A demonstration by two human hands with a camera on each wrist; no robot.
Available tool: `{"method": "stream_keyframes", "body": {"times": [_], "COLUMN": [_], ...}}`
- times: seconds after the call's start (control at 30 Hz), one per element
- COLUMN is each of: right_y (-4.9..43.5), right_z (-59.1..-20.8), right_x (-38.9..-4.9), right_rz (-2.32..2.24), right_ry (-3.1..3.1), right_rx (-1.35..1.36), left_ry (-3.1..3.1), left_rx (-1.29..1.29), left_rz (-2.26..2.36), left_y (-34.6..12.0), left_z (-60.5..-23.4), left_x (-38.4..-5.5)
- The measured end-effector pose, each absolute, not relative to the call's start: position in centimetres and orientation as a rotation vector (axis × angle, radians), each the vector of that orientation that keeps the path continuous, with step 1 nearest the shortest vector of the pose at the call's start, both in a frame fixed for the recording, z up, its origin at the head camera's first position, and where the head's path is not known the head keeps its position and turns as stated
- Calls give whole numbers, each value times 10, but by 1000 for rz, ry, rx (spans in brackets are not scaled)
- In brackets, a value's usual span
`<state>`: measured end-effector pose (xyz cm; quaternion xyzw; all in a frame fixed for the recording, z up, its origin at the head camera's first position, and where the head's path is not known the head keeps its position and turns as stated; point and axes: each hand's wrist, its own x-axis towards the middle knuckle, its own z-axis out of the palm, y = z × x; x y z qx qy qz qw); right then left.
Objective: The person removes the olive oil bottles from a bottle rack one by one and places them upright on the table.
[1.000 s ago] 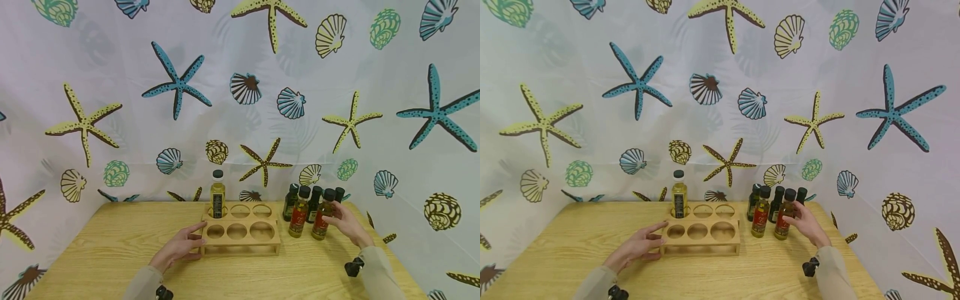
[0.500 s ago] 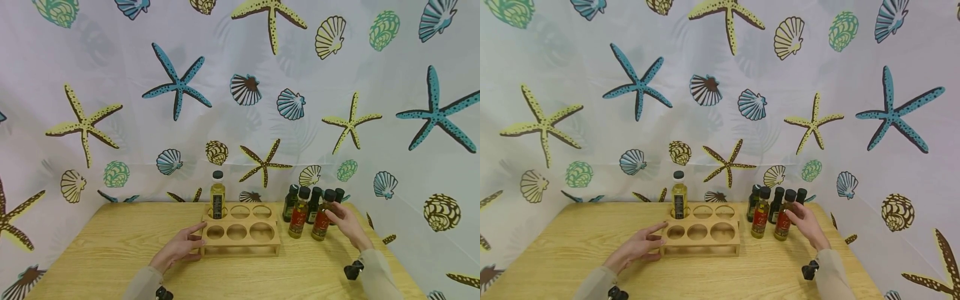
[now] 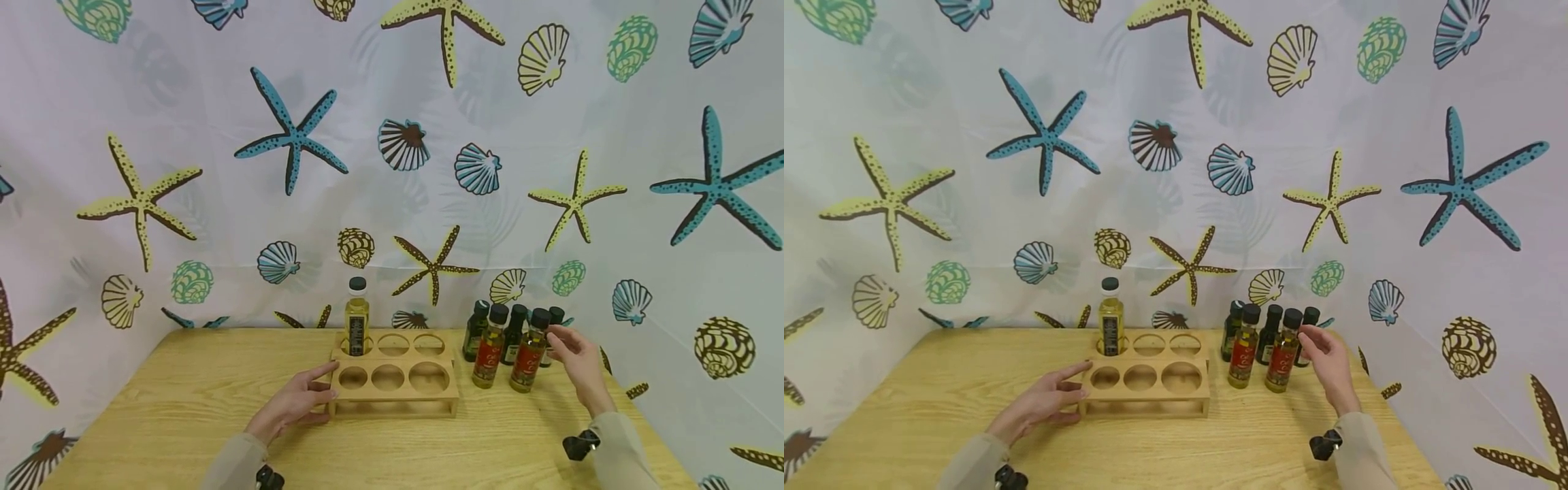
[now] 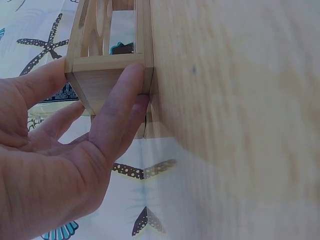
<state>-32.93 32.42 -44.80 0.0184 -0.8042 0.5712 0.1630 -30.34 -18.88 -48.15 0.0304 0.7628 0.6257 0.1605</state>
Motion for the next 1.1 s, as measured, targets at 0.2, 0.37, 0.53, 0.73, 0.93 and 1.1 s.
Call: {"method": "stream_keyframes", "body": {"times": [0.2, 0.37, 0.53, 0.73, 0.93, 1.1], "right_y": [316, 312, 306, 295, 285, 276], "right_z": [-446, -446, -445, -447, -448, -448], "right_x": [-324, -321, -319, -319, -321, -323], "right_rz": [1680, 1720, 1781, 1819, 1824, 1826], "right_ry": [-2204, -2253, -2286, -2311, -2309, -2330], "right_rx": [38, 93, 188, 274, 298, 320], "left_ry": [2182, 2192, 2182, 2181, 2196, 2199], "left_rx": [80, 67, 54, 57, 54, 66], "left_rz": [1772, 1775, 1784, 1790, 1789, 1791], "left_y": [-190, -189, -189, -190, -189, -190], "left_z": [-481, -479, -477, -477, -476, -478], "left_x": [-301, -300, -298, -299, -298, -297]}}
